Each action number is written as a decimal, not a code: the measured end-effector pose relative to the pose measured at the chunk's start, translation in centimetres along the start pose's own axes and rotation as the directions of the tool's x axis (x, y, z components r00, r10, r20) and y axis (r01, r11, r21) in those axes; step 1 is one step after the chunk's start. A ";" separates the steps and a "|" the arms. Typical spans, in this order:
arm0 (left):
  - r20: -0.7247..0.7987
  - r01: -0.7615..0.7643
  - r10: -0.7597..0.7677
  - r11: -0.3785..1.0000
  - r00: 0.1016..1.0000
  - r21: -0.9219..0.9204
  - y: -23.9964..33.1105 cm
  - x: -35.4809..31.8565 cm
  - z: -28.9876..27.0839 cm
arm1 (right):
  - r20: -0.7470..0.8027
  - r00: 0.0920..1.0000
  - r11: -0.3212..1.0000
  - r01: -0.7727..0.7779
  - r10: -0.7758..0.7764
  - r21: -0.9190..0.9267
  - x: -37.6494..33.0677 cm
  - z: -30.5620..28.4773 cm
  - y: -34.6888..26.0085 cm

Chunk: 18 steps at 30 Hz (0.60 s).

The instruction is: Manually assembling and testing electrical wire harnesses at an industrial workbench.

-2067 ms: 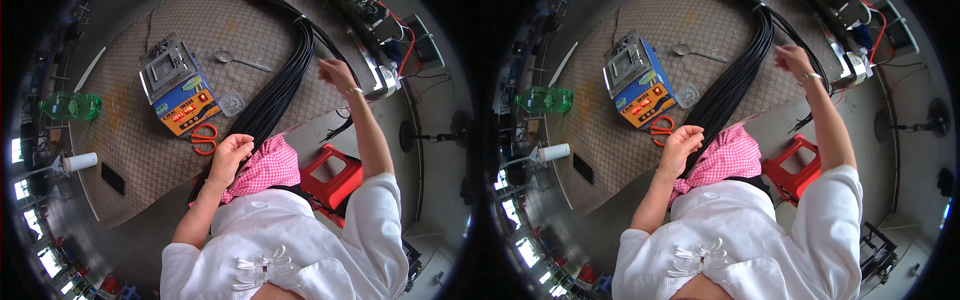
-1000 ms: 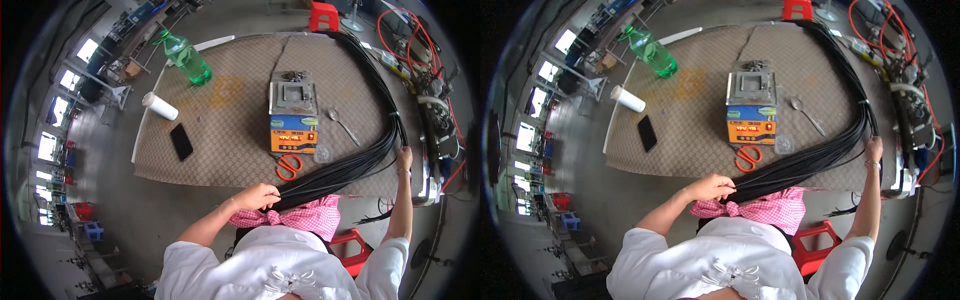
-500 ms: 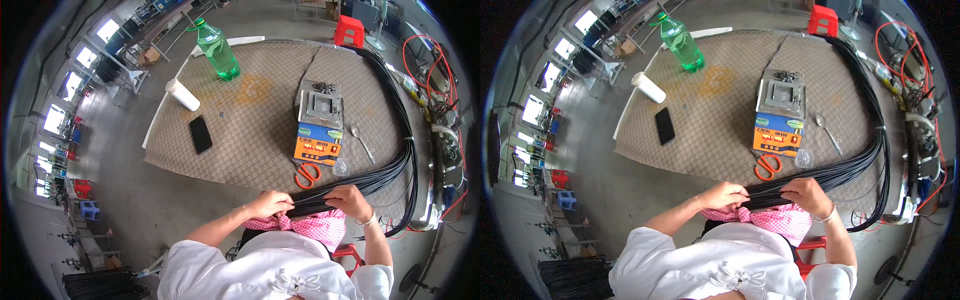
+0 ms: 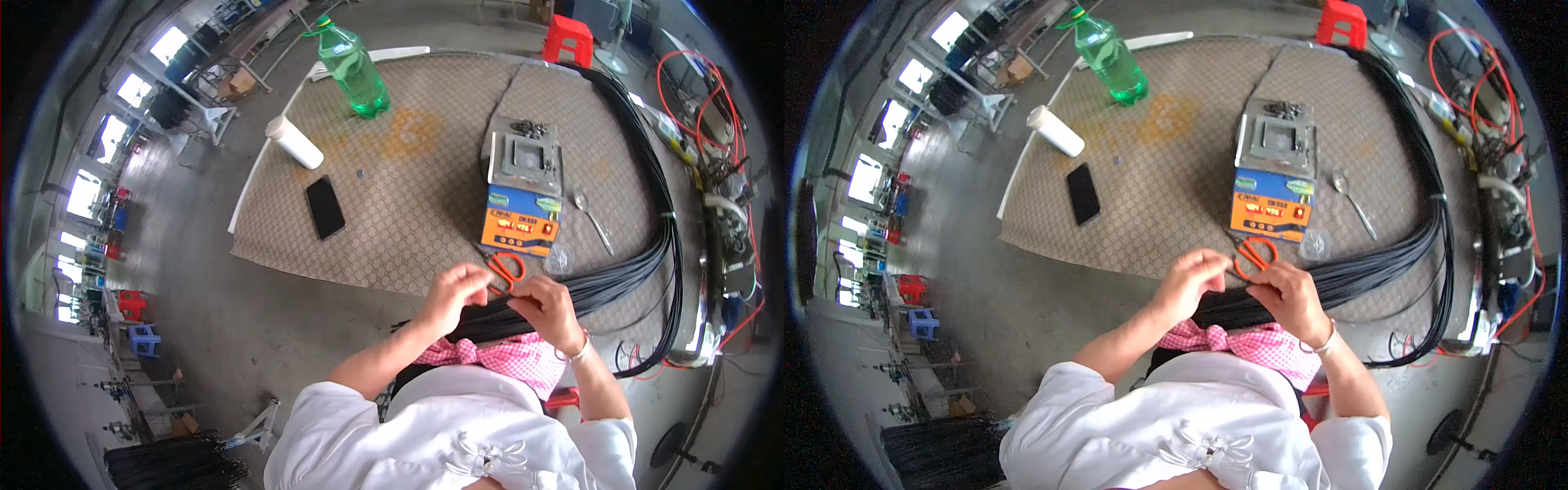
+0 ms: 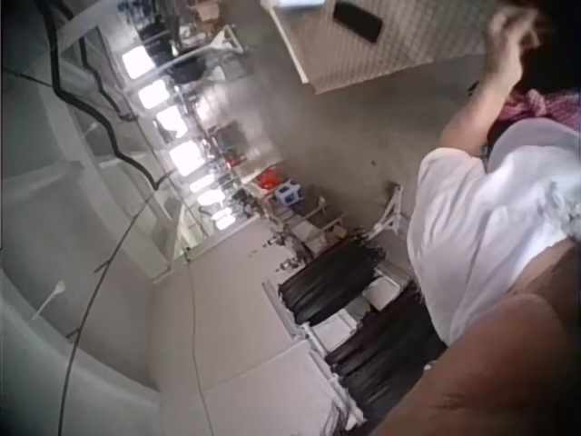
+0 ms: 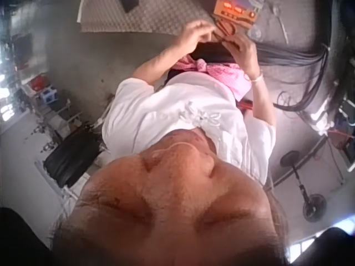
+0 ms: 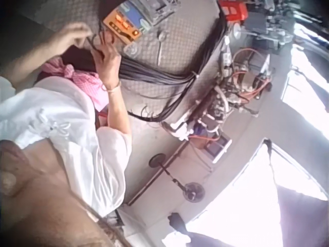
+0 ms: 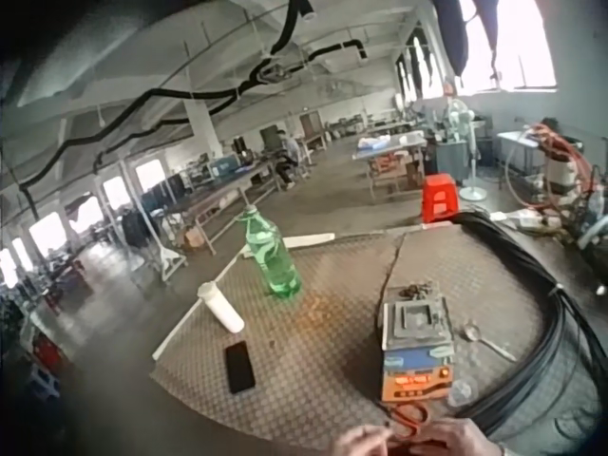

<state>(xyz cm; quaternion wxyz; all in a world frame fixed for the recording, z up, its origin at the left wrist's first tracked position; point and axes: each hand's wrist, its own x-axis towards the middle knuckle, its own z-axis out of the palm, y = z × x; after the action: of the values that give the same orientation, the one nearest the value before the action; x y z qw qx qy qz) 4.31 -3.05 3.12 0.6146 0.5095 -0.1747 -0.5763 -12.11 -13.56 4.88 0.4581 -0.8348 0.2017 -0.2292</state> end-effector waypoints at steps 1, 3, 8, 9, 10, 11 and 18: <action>0.003 -0.004 0.004 0.993 1.000 -0.118 -0.2 0.6 0.2 | -0.049 0.997 0.998 0.059 -0.061 -0.033 0.1 0.0 0.0; 0.015 -0.018 0.027 0.908 1.000 -0.419 -0.8 1.7 1.0 | -0.134 0.980 0.987 0.137 -0.148 -0.088 0.3 -0.5 0.1; 0.325 0.197 -0.046 0.872 0.945 -0.448 -3.7 3.5 3.6 | -0.488 0.864 0.991 -0.136 0.119 0.002 3.0 -8.7 0.6; 0.365 0.388 -0.265 0.864 0.892 -0.321 -4.6 2.8 6.1 | -0.508 0.861 0.994 -0.054 -0.002 -0.095 4.6 -11.6 0.5; 0.416 0.306 -0.255 0.950 0.873 -0.058 -6.6 2.2 8.1 | -0.579 0.815 0.999 -0.049 0.028 -0.020 6.5 -13.1 -0.8; 0.504 0.470 -0.427 0.881 0.751 0.047 -7.5 1.0 10.6 | -0.585 0.811 0.999 -0.027 0.006 -0.027 8.2 -15.1 -1.8; 0.856 0.898 -0.484 0.435 0.181 0.056 -13.6 -6.3 21.8 | -0.611 0.787 0.915 0.177 0.090 0.363 14.5 -22.3 1.3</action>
<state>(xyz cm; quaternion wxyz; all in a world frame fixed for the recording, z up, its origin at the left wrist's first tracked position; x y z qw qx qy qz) -22.08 -4.21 3.36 0.2230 0.0582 -0.0120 -0.9730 -13.14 -37.10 17.18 0.5226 -0.6065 0.2688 -0.5354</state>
